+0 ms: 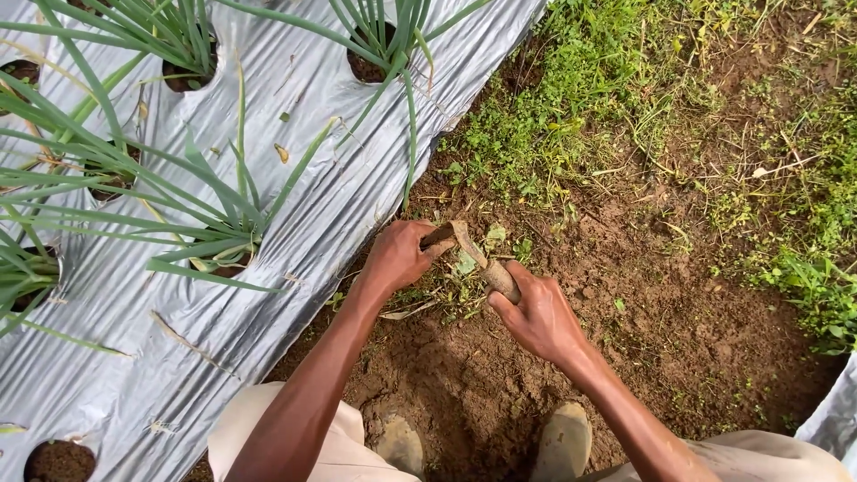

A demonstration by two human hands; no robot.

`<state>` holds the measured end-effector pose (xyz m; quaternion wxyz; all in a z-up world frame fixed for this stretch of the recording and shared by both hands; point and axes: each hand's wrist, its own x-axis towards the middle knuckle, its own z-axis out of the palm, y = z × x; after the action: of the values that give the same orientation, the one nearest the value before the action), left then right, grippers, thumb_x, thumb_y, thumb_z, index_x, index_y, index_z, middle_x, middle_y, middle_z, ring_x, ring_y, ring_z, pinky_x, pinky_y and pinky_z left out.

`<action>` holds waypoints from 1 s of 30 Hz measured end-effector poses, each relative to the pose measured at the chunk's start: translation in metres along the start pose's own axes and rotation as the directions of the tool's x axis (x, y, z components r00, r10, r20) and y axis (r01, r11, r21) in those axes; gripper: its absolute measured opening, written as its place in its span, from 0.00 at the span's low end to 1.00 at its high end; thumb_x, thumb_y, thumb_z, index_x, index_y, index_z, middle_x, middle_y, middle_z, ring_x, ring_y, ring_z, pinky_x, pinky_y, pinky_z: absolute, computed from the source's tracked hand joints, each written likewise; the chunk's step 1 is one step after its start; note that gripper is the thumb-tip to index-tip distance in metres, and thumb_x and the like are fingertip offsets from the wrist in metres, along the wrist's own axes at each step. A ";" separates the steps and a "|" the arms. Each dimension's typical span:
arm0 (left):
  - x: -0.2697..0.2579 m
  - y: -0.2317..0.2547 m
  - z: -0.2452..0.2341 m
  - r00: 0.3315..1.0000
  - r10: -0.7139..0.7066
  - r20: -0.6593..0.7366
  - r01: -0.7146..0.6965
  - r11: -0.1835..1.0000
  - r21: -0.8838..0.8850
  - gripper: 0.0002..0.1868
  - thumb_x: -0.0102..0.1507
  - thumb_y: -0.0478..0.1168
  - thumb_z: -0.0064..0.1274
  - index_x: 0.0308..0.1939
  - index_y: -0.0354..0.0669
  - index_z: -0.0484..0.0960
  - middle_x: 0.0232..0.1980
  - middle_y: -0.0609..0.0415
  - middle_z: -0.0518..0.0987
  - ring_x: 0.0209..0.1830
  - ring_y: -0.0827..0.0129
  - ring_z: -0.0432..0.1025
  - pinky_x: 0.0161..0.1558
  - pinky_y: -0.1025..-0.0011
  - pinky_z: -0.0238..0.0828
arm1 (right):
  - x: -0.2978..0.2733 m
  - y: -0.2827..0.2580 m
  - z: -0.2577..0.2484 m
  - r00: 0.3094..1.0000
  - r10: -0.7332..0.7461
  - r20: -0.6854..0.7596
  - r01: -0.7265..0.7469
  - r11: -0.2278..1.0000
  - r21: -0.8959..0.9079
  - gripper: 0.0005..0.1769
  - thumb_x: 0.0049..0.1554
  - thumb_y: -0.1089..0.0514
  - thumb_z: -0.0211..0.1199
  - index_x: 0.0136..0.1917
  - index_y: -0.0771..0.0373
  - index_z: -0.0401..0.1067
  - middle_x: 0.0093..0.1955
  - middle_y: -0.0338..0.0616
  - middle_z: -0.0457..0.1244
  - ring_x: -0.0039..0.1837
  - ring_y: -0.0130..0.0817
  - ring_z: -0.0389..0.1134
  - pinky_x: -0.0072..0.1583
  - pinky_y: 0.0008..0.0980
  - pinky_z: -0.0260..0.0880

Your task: The person uses a hand hoe to loosen soil and remove weeds from the ground between rows of plants covered with plastic mulch. The person gathers the uprooted weeds by hand and discards them onto a nearby path.

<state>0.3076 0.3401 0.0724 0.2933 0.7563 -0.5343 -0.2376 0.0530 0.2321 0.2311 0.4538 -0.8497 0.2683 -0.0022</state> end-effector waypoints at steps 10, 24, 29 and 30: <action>-0.007 0.022 -0.026 0.993 -0.090 0.076 0.081 0.989 0.124 0.15 0.62 0.33 0.60 0.51 0.29 0.81 0.47 0.38 0.82 0.30 0.64 0.73 0.26 0.75 0.69 | -0.003 -0.013 -0.021 0.972 0.236 0.008 -0.236 0.971 0.046 0.27 0.62 0.53 0.56 0.66 0.77 0.63 0.26 0.47 0.63 0.27 0.36 0.60 0.37 0.38 0.66; -0.008 0.062 -0.056 0.989 -0.134 0.058 0.125 0.982 0.143 0.09 0.57 0.19 0.55 0.41 0.28 0.82 0.37 0.40 0.81 0.20 0.69 0.68 0.18 0.79 0.59 | -0.001 0.015 -0.009 0.961 0.270 0.062 -0.272 0.962 0.030 0.28 0.61 0.60 0.57 0.70 0.80 0.60 0.31 0.57 0.67 0.30 0.42 0.67 0.41 0.42 0.72; -0.005 0.009 -0.019 0.980 0.162 -0.113 -0.141 0.974 0.180 0.26 0.50 0.17 0.52 0.52 0.35 0.75 0.37 0.46 0.74 0.23 0.68 0.65 0.23 0.80 0.58 | 0.001 -0.007 -0.019 0.954 0.297 0.038 -0.299 0.952 0.066 0.30 0.61 0.60 0.57 0.71 0.82 0.58 0.27 0.52 0.66 0.26 0.37 0.63 0.41 0.42 0.72; -0.008 0.029 -0.032 0.980 0.162 -0.113 -0.141 0.974 0.180 0.26 0.50 0.17 0.52 0.52 0.35 0.75 0.37 0.46 0.74 0.23 0.68 0.65 0.23 0.80 0.58 | 0.002 -0.012 -0.022 0.954 0.296 0.038 -0.298 0.952 0.066 0.30 0.61 0.60 0.57 0.71 0.82 0.58 0.27 0.52 0.66 0.26 0.37 0.63 0.41 0.42 0.72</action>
<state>0.3068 0.3465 0.1157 0.2779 0.7493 -0.5892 -0.1189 0.0550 0.2195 0.2527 0.4826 -0.7830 0.3865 0.0683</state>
